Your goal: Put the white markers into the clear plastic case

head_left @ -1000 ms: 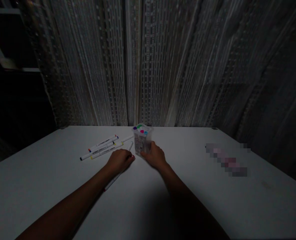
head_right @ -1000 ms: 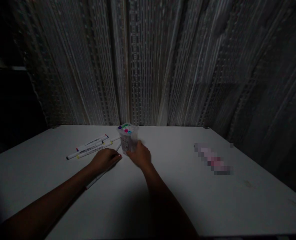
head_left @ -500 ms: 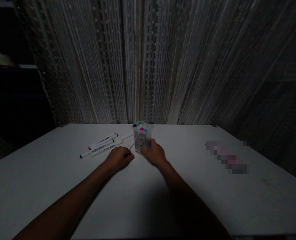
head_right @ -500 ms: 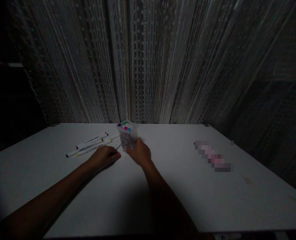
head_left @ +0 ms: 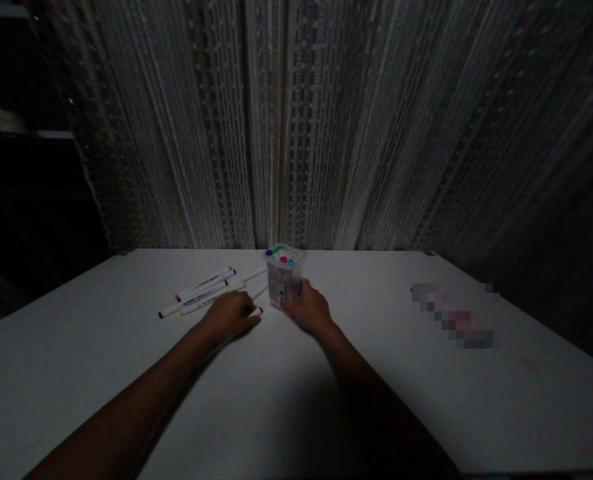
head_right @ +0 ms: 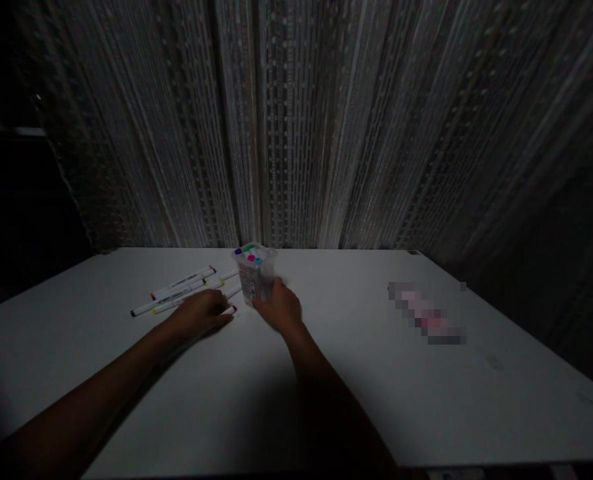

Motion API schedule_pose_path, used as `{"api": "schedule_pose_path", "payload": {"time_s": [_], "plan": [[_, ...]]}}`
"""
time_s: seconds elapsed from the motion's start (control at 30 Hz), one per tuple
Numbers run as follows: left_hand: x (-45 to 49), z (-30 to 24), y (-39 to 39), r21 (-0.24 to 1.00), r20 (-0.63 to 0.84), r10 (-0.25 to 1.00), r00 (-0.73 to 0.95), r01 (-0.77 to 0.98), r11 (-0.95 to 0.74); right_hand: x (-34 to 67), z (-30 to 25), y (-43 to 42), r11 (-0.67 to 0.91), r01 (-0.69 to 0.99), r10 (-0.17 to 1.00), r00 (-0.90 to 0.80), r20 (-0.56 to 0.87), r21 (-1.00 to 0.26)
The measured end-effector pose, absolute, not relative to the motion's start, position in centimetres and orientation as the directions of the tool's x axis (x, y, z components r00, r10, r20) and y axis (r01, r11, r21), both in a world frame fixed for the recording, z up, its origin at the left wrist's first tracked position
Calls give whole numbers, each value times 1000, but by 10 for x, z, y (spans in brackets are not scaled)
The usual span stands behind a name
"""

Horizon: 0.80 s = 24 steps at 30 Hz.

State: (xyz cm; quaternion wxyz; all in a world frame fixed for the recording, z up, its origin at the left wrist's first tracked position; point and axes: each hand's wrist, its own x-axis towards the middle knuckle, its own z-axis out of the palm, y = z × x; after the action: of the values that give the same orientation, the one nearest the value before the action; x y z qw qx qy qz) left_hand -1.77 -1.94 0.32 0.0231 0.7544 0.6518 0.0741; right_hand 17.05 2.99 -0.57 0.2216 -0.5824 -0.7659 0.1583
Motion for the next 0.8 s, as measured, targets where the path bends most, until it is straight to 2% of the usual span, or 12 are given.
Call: {"api": "schedule_pose_path", "payload": {"time_s": [0.1, 0.33, 0.57, 0.8], "plan": [[-15, 3, -19, 96, 104, 983, 153, 982, -163, 171, -6, 30, 292, 810, 956, -230, 183, -508], [-29, 6, -16, 238, 248, 966, -69, 971, 8, 171, -8, 32, 308, 791, 951, -235, 202, -529], [-34, 1, -15, 380, 411, 905, -114, 923, -56, 171, -9, 31, 318, 773, 948, -246, 203, -548], [-30, 5, -20, 496, 448, 872, -198, 866, -58, 170, -10, 30, 336, 775, 941, -251, 228, -534]]}}
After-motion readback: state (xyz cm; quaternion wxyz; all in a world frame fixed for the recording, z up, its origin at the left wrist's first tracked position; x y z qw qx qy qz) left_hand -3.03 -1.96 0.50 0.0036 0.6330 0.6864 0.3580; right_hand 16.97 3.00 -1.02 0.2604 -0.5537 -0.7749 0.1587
